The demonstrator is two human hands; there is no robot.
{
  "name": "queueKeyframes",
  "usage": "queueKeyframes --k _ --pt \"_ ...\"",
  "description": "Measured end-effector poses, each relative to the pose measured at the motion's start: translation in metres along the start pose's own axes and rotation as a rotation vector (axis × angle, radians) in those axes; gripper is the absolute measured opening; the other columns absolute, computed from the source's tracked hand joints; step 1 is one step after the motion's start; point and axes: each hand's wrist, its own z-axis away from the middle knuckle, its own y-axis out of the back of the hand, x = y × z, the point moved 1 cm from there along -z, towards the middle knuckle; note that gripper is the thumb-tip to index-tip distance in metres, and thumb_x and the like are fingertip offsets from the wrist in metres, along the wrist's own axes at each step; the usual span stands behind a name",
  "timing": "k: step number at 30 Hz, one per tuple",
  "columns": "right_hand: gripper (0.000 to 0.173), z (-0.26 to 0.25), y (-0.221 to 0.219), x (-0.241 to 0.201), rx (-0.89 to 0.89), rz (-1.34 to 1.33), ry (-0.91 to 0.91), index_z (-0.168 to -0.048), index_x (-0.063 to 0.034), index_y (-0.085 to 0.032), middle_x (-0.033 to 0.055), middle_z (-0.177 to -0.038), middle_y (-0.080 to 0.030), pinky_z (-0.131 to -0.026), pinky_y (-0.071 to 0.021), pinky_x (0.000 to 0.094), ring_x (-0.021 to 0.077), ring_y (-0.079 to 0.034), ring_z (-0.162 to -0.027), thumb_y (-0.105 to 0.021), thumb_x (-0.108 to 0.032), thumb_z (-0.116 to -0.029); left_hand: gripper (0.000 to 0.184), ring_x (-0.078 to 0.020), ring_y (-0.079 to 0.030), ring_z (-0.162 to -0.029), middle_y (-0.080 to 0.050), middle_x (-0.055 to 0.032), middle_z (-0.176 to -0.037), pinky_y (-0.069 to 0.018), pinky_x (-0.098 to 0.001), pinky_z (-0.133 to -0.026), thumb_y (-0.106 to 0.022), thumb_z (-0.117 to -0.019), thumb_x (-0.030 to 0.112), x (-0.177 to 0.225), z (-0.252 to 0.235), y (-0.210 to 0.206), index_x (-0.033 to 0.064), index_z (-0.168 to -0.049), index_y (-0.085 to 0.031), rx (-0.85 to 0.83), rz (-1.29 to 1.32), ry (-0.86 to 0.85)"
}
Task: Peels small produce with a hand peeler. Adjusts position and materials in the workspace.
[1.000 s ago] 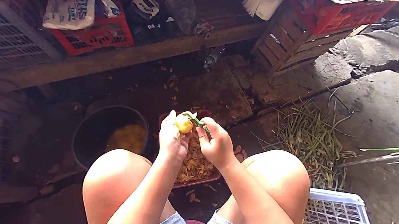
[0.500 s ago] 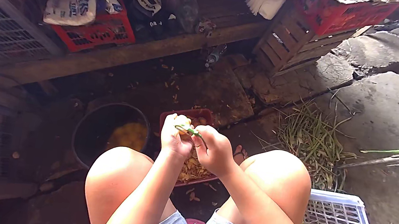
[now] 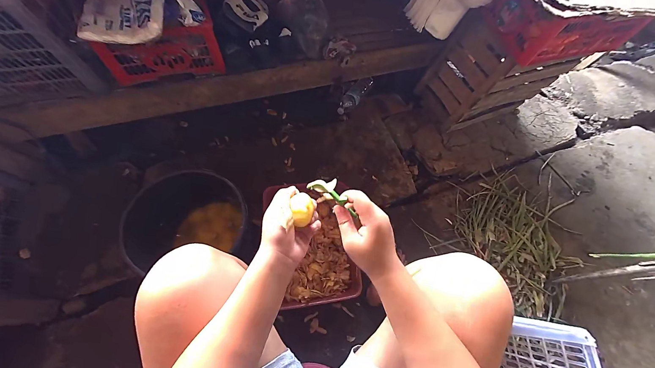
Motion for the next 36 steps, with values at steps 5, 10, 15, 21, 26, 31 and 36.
queueKeyframes --k 5,10,15,21,26,31,36 --pt "0.018 0.010 0.001 -0.006 -0.070 -0.023 0.160 -0.105 0.0004 -0.074 0.0111 -0.093 -0.075 -0.073 -0.0614 0.0384 0.0193 -0.073 -0.083 -0.063 -0.010 -0.0966 0.028 -0.0087 -0.058 -0.052 -0.060 -0.0026 -0.067 -0.0494 -0.0194 -0.047 -0.031 -0.1095 0.014 -0.007 -0.001 0.000 0.0113 -0.088 -0.049 -0.011 -0.106 -0.107" --pt "0.020 -0.007 0.010 0.020 -0.063 0.224 -0.013 -0.111 -0.0042 -0.076 0.0146 -0.094 -0.075 -0.072 -0.0590 0.0512 0.0302 -0.074 -0.085 -0.063 -0.013 -0.0976 0.032 -0.0077 -0.053 -0.049 -0.058 -0.0032 -0.066 -0.0425 -0.0172 -0.044 -0.030 -0.1085 0.017 -0.002 0.005 -0.002 0.0111 -0.085 -0.051 -0.103 -0.151 -0.059" --pt "0.019 -0.003 0.013 0.015 -0.026 0.085 -0.078 -0.108 -0.0038 -0.075 0.0107 -0.089 -0.073 -0.070 -0.0573 0.0452 0.0230 -0.070 -0.078 -0.062 -0.014 -0.0983 0.020 -0.0124 -0.060 -0.062 -0.058 -0.0061 -0.083 -0.0536 -0.0230 -0.056 -0.038 -0.1112 0.025 0.001 0.004 -0.002 0.0106 -0.111 -0.052 -0.050 -0.155 0.003" --pt "0.016 0.007 0.012 0.009 0.087 -0.129 -0.068 -0.107 -0.0002 -0.069 0.0049 -0.080 -0.067 -0.064 -0.0541 0.0239 0.0062 -0.061 -0.067 -0.060 -0.010 -0.0992 0.033 -0.0125 -0.060 -0.061 -0.060 -0.0060 -0.082 -0.0548 -0.0238 -0.056 -0.040 -0.1107 0.038 -0.005 0.000 -0.004 0.0100 -0.103 -0.056 -0.068 0.031 0.122" --pt "0.016 0.016 0.000 0.001 0.014 -0.021 0.115 -0.101 -0.0002 -0.074 0.0106 -0.090 -0.073 -0.074 -0.0601 0.0352 0.0173 -0.071 -0.082 -0.064 -0.012 -0.0975 0.046 -0.0142 -0.061 -0.058 -0.060 -0.0061 -0.072 -0.0549 -0.0261 -0.053 -0.030 -0.1118 0.043 -0.010 -0.001 -0.009 0.0100 -0.093 -0.056 0.021 0.116 0.152" --pt "0.019 0.015 -0.003 -0.001 -0.017 0.117 0.270 -0.093 -0.0018 -0.076 0.0092 -0.075 -0.067 -0.058 -0.0555 0.0345 0.0200 -0.067 -0.067 -0.062 -0.014 -0.0973 0.040 -0.0141 -0.062 -0.057 -0.061 -0.0059 -0.070 -0.0548 -0.0256 -0.052 -0.034 -0.1115 0.034 -0.011 0.001 -0.009 0.0109 -0.087 -0.054 0.050 0.127 0.145" --pt "0.019 0.010 -0.001 0.000 0.020 0.154 0.304 -0.086 -0.0010 -0.073 0.0079 -0.069 -0.061 -0.054 -0.0520 0.0328 0.0194 -0.063 -0.061 -0.061 -0.012 -0.0961 0.036 -0.0105 -0.058 -0.049 -0.059 -0.0042 -0.063 -0.0499 -0.0205 -0.045 -0.036 -0.1100 0.022 -0.010 0.002 -0.006 0.0111 -0.080 -0.053 -0.027 -0.004 0.074"
